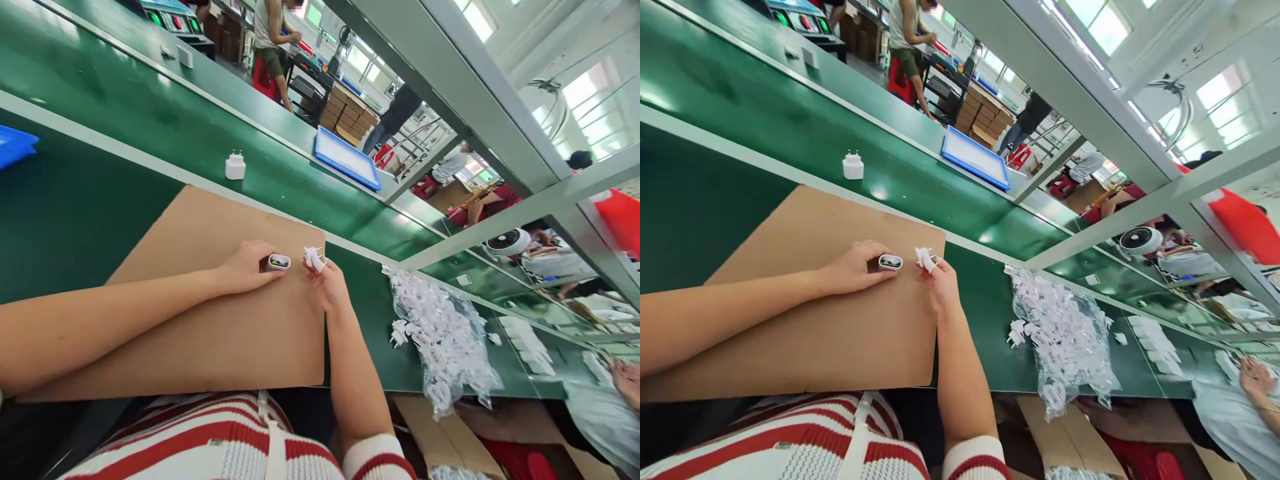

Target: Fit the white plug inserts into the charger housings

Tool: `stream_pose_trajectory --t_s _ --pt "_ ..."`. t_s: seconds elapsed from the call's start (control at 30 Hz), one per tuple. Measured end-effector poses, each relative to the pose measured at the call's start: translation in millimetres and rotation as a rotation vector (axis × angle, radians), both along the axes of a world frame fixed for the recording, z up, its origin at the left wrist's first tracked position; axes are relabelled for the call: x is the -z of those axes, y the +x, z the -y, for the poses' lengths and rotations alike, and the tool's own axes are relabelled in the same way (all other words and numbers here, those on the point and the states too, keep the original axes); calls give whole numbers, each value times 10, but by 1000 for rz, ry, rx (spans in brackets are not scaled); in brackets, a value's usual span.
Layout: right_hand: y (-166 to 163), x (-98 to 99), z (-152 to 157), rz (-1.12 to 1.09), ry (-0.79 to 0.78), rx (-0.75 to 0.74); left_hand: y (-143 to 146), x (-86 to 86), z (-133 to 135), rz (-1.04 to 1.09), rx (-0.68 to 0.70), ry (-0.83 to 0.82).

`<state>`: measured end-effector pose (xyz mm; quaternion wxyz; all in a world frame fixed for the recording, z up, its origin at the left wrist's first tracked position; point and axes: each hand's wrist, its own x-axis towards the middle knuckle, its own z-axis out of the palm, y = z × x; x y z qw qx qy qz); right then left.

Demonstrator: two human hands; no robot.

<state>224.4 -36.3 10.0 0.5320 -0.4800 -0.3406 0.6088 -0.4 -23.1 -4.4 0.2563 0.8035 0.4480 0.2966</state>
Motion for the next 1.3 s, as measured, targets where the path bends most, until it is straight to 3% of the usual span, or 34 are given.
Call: stream_pose_trajectory --t_s 0.13,0.3,0.47,0.7,0.8,0.87,0.97,1.07,1.2,1.3 --pt "-115 -5 62 6 15 -17 -16 -11 -5 23 69 -83" --pt "-293 1 124 232 195 68 -37 -41 -12 52 101 -89" --pt "-349 -72 215 329 290 20 -46 -30 -10 72 124 -89" --pt "-221 -92 205 213 130 -24 -51 0 -21 58 139 -65" --pt "-212 -102 201 236 157 -123 -43 17 -32 75 137 -55" --pt "-234 -124 213 351 247 -95 -40 24 -36 83 134 -52" --pt "-285 -147 227 754 486 -6 -41 27 -41 81 140 -57" --pt "-324 -139 211 1094 650 -88 -44 25 -49 84 149 -56" --pt "-345 -106 173 1159 677 -202 -43 32 -58 104 160 -52" --pt "-351 -85 164 1139 700 -186 -44 49 -63 111 163 -50"
